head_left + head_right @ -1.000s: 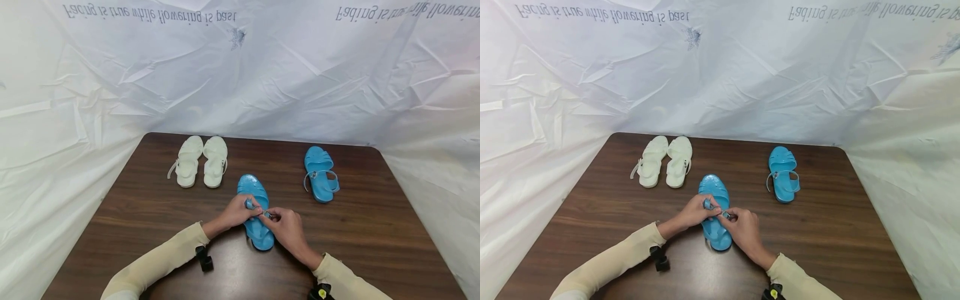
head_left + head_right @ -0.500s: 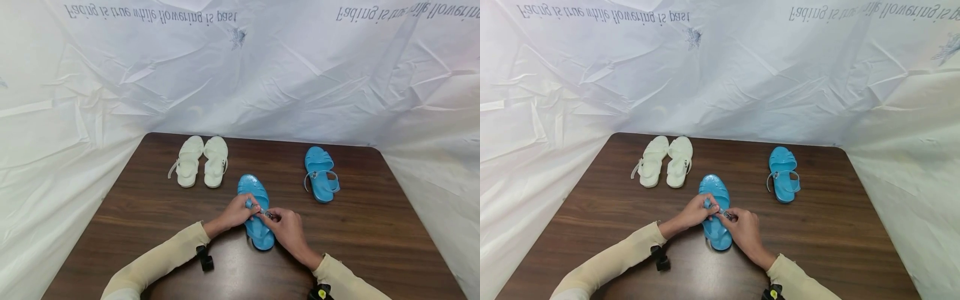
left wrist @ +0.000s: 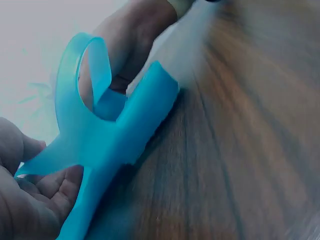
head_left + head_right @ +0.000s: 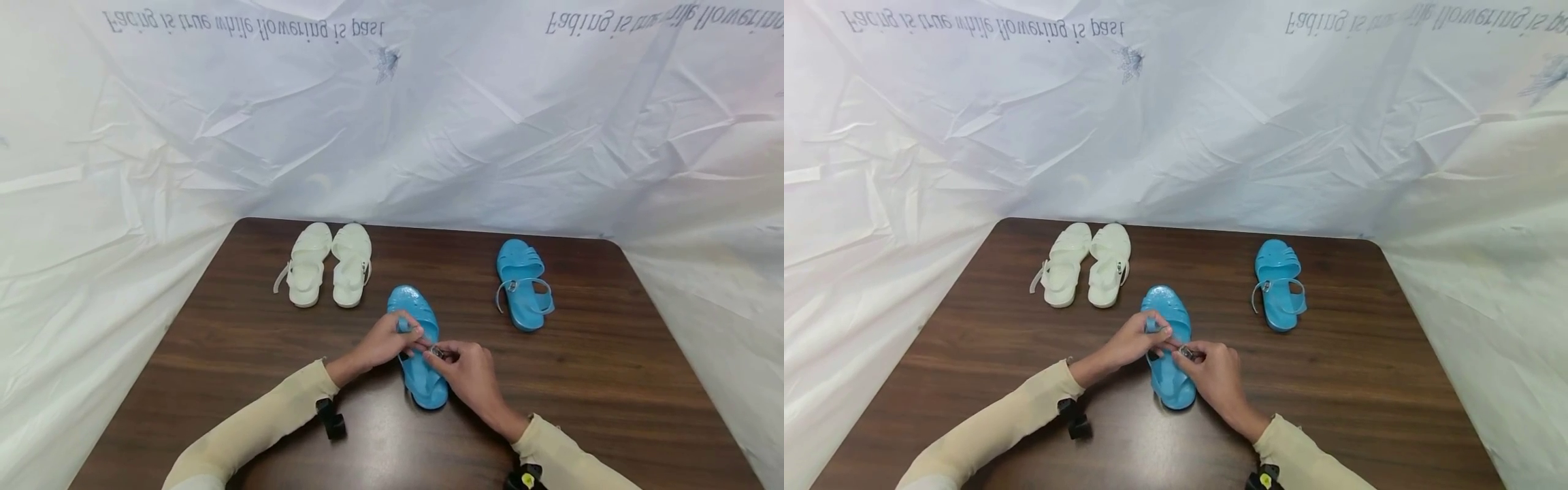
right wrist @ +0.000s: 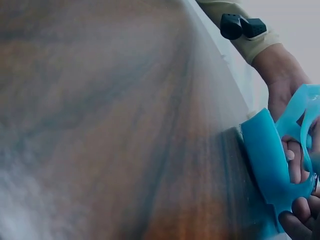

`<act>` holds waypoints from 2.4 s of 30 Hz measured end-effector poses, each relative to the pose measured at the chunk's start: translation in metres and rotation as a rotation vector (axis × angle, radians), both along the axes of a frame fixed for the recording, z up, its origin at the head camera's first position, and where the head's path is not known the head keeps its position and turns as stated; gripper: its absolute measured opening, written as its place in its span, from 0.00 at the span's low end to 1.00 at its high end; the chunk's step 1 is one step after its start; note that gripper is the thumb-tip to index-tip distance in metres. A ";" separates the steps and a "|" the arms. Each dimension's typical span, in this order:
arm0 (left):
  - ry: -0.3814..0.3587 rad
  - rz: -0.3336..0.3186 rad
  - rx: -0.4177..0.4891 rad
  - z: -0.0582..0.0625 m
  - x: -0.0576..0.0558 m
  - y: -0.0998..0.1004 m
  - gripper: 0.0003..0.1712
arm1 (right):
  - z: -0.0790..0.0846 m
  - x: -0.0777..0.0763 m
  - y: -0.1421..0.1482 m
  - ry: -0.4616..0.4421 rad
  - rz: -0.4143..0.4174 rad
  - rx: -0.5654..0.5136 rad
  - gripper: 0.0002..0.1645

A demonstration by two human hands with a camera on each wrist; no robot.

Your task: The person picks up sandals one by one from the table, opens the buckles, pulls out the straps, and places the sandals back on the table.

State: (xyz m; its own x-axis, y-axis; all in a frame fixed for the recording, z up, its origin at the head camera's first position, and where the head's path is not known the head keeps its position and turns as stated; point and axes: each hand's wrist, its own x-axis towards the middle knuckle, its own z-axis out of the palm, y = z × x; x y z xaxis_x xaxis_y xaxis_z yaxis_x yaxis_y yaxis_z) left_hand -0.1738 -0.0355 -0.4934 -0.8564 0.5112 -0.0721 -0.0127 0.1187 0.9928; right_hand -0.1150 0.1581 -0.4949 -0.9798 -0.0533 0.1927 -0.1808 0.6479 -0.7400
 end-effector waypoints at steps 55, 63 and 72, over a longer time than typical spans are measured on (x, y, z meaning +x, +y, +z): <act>0.075 0.038 -0.323 0.003 0.032 -0.039 0.20 | 0.015 0.010 0.045 -0.160 0.040 0.219 0.15; -0.006 0.052 -0.254 -0.003 0.039 -0.033 0.30 | 0.016 -0.002 0.026 -0.251 0.060 0.191 0.40; 0.042 0.035 -0.178 -0.005 0.044 -0.030 0.28 | 0.018 -0.006 0.008 -0.284 0.125 0.243 0.30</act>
State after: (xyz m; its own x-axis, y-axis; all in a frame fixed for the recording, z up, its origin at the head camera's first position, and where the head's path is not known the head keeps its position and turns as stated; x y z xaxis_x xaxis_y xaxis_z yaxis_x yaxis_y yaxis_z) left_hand -0.1294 -0.0660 -0.4981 -0.8778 0.4630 -0.1227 0.0210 0.2932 0.9558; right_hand -0.1214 0.1664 -0.4768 -0.9755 -0.1859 -0.1176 -0.0795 0.7964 -0.5996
